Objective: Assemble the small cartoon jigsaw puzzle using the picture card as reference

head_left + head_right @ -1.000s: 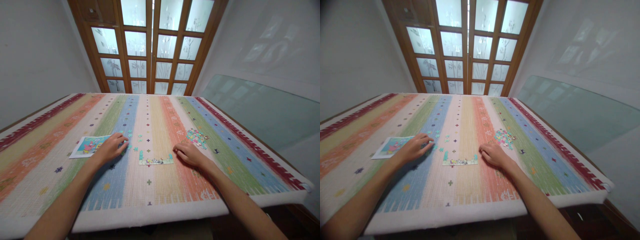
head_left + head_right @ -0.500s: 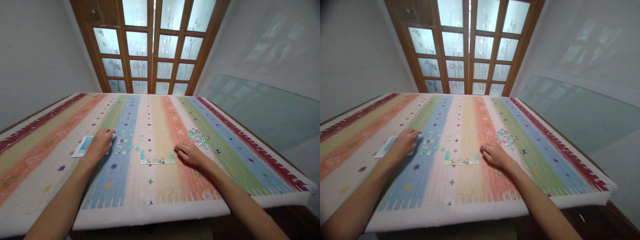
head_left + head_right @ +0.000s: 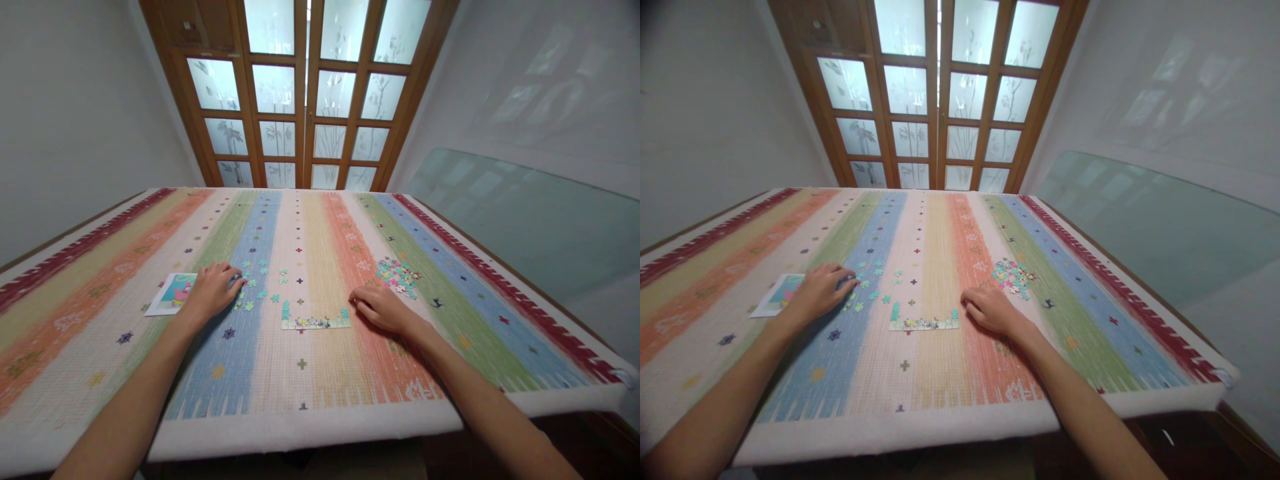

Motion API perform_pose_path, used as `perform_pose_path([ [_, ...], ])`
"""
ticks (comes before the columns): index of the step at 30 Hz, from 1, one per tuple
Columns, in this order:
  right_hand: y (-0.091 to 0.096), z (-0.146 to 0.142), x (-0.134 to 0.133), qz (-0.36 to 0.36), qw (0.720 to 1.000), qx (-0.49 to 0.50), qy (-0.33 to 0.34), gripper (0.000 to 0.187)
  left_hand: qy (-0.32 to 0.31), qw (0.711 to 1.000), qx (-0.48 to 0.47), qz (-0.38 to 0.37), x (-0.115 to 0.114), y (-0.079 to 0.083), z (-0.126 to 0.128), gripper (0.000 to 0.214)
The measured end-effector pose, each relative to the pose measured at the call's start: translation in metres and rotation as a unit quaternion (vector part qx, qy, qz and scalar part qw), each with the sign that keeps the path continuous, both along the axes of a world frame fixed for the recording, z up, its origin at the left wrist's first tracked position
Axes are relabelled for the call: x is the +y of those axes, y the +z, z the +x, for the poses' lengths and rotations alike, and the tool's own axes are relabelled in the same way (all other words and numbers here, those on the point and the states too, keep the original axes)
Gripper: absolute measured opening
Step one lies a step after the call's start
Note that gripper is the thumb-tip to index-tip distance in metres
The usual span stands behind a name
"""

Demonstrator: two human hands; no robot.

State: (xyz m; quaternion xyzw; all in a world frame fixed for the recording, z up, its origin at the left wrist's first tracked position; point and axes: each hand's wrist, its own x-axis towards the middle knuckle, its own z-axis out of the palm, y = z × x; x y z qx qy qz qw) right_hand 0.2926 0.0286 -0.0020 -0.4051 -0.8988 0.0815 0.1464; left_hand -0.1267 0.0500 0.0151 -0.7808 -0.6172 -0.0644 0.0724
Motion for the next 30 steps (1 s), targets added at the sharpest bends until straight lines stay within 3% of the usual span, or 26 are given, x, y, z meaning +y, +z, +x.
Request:
perform_pose_path([
  [15, -0.001, 0.001, 0.001, -0.009, 1.0, -0.005, -0.001, 0.021, -0.019, 0.998, -0.055, 0.012, 0.0, -0.004, 0.006, 0.03],
  [20, 0.0, 0.001, 0.001, -0.009, 1.0, -0.011, 0.0, 0.021, -0.084, 0.988, -0.128, 0.002, -0.004, 0.0, 0.012, 0.027],
  [25, 0.0, 0.001, 0.0, -0.011, 1.0, -0.01, 0.001, 0.022, -0.145, 0.979, -0.144, -0.023, -0.008, 0.001, 0.018, 0.024],
  [30, 0.002, 0.0, 0.0, -0.01, 1.0, -0.016, -0.001, 0.021, -0.158, 0.977, -0.139, -0.046, -0.009, 0.0, 0.018, 0.023],
])
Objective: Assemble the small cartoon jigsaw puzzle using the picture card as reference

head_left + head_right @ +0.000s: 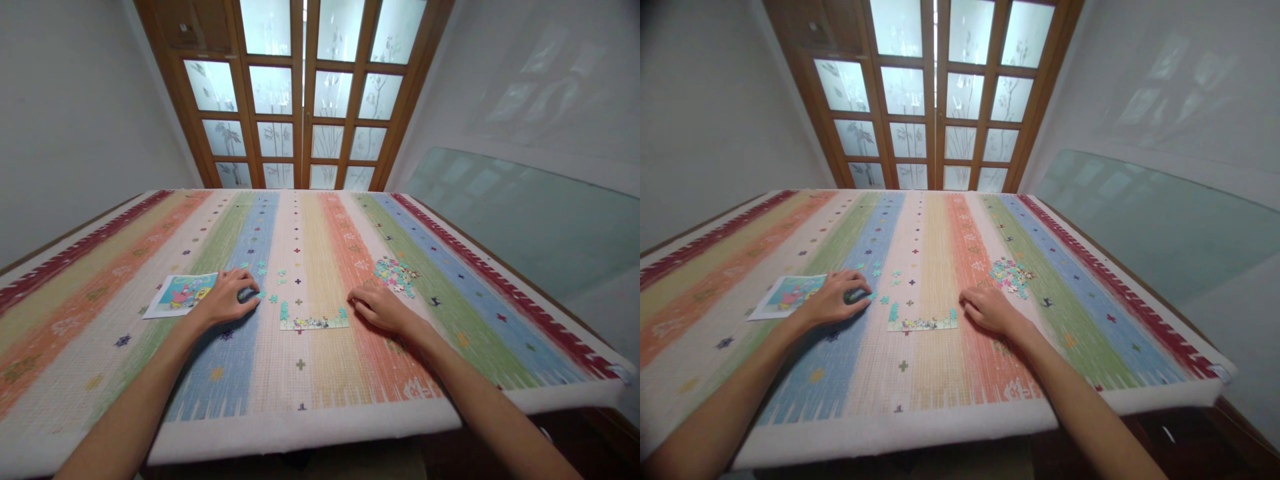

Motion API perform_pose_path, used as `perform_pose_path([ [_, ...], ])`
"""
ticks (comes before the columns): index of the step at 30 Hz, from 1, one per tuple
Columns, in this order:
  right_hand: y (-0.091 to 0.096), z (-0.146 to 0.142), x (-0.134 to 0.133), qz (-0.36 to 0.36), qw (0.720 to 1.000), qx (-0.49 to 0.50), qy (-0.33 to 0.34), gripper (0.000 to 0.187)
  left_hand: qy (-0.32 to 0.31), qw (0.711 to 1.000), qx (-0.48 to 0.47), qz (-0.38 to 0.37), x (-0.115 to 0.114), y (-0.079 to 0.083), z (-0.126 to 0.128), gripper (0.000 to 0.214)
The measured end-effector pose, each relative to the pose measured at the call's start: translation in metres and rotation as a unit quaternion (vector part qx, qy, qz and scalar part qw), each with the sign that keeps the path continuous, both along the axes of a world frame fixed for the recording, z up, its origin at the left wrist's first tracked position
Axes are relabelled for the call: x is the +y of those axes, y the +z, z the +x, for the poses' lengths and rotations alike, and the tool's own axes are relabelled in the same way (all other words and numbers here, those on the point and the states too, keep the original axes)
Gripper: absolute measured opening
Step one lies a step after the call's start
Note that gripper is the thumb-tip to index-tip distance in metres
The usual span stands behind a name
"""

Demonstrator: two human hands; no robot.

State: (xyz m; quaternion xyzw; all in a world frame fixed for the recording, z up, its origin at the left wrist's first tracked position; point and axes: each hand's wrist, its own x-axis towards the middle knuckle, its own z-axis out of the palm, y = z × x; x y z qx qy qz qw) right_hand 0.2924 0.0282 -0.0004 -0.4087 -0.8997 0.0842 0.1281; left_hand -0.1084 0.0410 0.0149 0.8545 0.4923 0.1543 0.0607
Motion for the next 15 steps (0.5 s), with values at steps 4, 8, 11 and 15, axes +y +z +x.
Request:
perform_pose_path([
  [4, 0.0014, 0.0, -0.0006, -0.001, 1.0, 0.005, 0.001, 0.021, 0.012, 1.0, 0.009, -0.006, 0.0023, 0.0009, -0.0011, 0.025],
  [8, 0.0, 0.001, -0.0002, -0.004, 1.0, 0.006, 0.003, 0.021, 0.033, 0.999, 0.008, 0.002, 0.0042, 0.0023, -0.0024, 0.026],
  [11, -0.0009, 0.0013, -0.0001, -0.004, 1.0, 0.009, 0.002, 0.021, 0.047, 0.999, 0.01, 0.013, 0.0054, 0.0011, -0.0044, 0.029],
  [15, -0.0002, 0.001, -0.0005, -0.002, 1.0, 0.006, 0.001, 0.021, 0.103, 0.994, 0.01, 0.038, 0.009, -0.0049, -0.0098, 0.035],
])
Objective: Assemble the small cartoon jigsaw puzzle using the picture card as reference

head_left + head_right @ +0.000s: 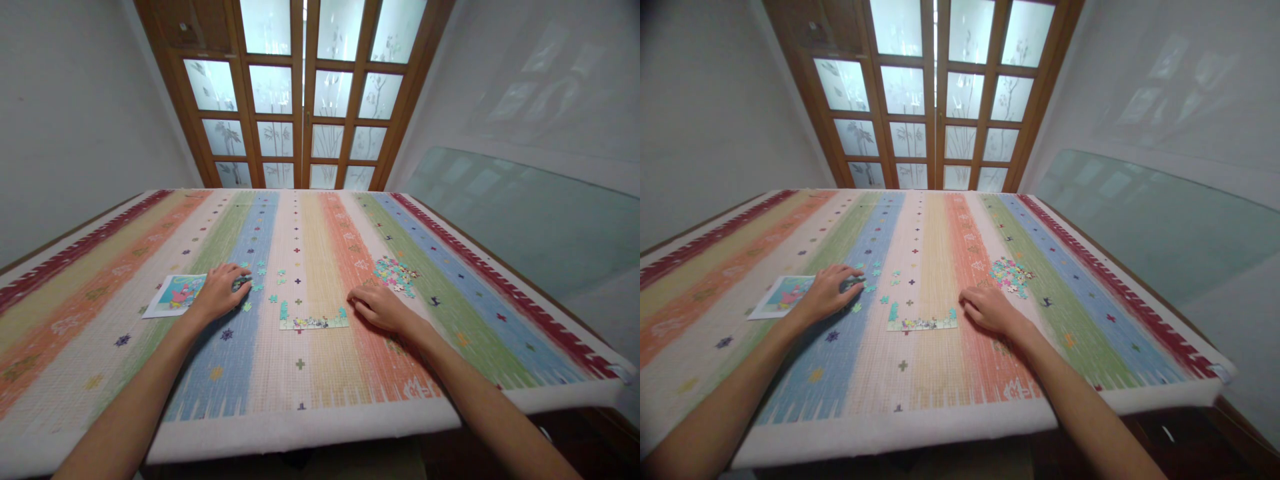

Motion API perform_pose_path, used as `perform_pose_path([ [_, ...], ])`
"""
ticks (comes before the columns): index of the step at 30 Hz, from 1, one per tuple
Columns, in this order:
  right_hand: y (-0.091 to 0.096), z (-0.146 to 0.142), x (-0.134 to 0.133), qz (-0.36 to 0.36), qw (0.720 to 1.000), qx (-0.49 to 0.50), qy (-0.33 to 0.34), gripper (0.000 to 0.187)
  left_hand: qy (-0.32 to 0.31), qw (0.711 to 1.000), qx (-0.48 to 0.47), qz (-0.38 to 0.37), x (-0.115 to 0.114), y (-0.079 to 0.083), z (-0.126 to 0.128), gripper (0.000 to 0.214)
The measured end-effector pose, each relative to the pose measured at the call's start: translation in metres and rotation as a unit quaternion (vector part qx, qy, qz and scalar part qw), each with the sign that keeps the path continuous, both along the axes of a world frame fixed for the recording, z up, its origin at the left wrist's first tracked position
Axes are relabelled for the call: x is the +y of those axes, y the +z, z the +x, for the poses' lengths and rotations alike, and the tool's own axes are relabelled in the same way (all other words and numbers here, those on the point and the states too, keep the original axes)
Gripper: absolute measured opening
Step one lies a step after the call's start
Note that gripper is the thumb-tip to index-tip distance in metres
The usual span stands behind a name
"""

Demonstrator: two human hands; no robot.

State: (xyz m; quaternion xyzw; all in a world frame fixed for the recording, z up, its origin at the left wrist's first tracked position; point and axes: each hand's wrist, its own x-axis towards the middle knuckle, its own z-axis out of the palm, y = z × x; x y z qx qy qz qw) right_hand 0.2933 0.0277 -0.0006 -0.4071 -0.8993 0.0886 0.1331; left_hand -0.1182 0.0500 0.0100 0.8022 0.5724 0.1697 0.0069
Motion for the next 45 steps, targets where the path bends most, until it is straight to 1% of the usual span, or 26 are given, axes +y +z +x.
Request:
perform_pose_path([
  [4, -0.001, 0.0, 0.001, 0.005, 1.0, -0.003, 0.005, 0.021, 0.056, 0.998, -0.005, -0.003, 0.005, -0.008, -0.006, 0.048],
  [9, -0.003, 0.001, 0.002, 0.008, 1.0, -0.001, 0.007, 0.022, 0.068, 0.997, 0.0, -0.033, 0.01, -0.015, -0.011, 0.054],
  [14, -0.004, 0.001, 0.001, 0.009, 1.0, -0.003, 0.003, 0.021, 0.065, 0.997, -0.003, -0.04, 0.011, -0.015, -0.012, 0.052],
  [25, -0.001, 0.001, 0.001, 0.01, 1.0, -0.015, 0.005, 0.022, 0.041, 0.999, -0.016, -0.02, 0.011, -0.011, -0.015, 0.051],
  [32, -0.004, 0.001, 0.001, 0.016, 1.0, -0.016, 0.003, 0.024, 0.033, 0.999, 0.019, 0.0, 0.011, -0.01, -0.017, 0.039],
  [36, -0.006, 0.002, 0.003, 0.02, 1.0, -0.016, 0.009, 0.023, 0.02, 1.0, 0.024, -0.005, 0.01, -0.007, -0.015, 0.036],
  [45, -0.004, 0.002, 0.003, 0.022, 1.0, -0.02, 0.006, 0.022, 0.024, 1.0, 0.015, -0.003, 0.011, -0.007, -0.018, 0.034],
])
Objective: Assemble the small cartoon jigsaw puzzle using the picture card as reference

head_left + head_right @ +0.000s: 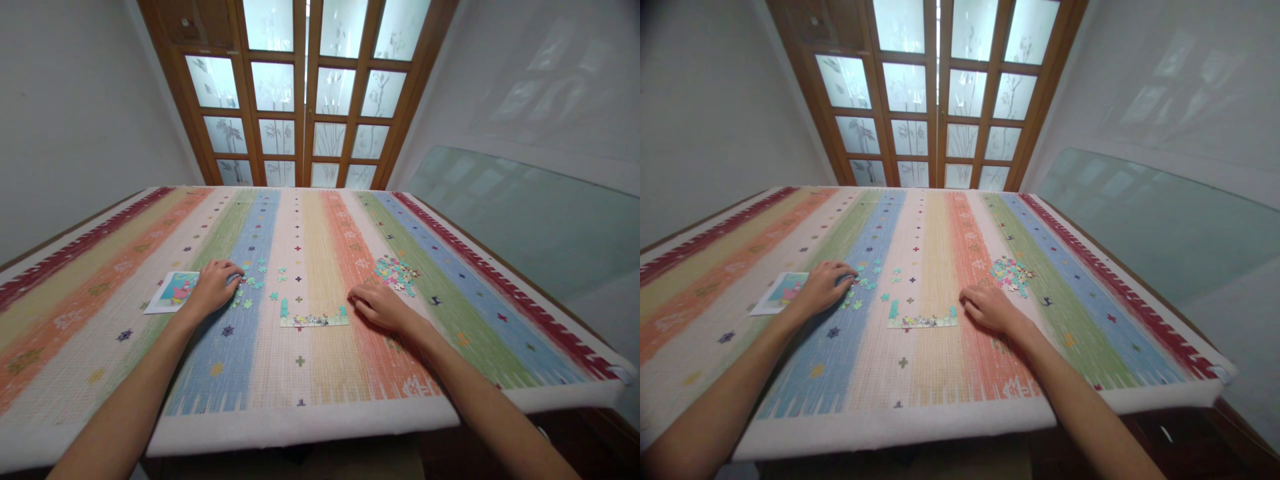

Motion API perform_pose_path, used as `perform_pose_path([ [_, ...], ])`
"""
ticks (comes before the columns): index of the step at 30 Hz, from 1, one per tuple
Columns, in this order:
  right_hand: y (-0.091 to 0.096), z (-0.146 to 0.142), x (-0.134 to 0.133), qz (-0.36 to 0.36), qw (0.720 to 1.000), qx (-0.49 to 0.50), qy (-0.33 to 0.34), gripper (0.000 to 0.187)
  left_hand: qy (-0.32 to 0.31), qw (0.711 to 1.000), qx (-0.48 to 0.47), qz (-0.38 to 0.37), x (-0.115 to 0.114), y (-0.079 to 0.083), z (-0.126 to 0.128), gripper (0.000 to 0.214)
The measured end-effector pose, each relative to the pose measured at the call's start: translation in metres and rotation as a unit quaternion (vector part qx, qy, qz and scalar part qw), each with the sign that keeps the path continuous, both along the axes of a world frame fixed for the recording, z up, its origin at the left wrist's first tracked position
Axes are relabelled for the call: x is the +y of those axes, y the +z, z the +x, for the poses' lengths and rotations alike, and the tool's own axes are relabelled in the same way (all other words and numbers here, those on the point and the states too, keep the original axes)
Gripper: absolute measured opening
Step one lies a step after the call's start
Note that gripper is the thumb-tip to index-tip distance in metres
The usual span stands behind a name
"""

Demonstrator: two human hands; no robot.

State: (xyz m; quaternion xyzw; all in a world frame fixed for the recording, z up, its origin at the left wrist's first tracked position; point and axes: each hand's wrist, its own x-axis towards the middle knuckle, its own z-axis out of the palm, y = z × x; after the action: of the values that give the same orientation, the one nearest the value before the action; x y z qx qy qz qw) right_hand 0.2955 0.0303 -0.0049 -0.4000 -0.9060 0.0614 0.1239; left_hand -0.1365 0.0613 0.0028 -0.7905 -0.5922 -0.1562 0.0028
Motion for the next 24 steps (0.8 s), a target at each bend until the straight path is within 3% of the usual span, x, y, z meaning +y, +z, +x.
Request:
perform_pose_path([
  [5, 0.001, 0.0, -0.001, -0.001, 1.0, -0.002, -0.002, 0.023, -0.01, 1.0, -0.009, 0.017, 0.0, 0.0, -0.001, 0.033],
  [14, 0.001, 0.001, -0.001, -0.001, 1.0, 0.002, -0.001, 0.022, -0.132, 0.989, -0.06, 0.036, -0.009, 0.003, 0.016, 0.031],
  [24, 0.002, -0.001, 0.0, -0.009, 1.0, -0.003, -0.003, 0.022, -0.146, 0.987, -0.066, 0.01, -0.007, -0.002, 0.018, 0.028],
])
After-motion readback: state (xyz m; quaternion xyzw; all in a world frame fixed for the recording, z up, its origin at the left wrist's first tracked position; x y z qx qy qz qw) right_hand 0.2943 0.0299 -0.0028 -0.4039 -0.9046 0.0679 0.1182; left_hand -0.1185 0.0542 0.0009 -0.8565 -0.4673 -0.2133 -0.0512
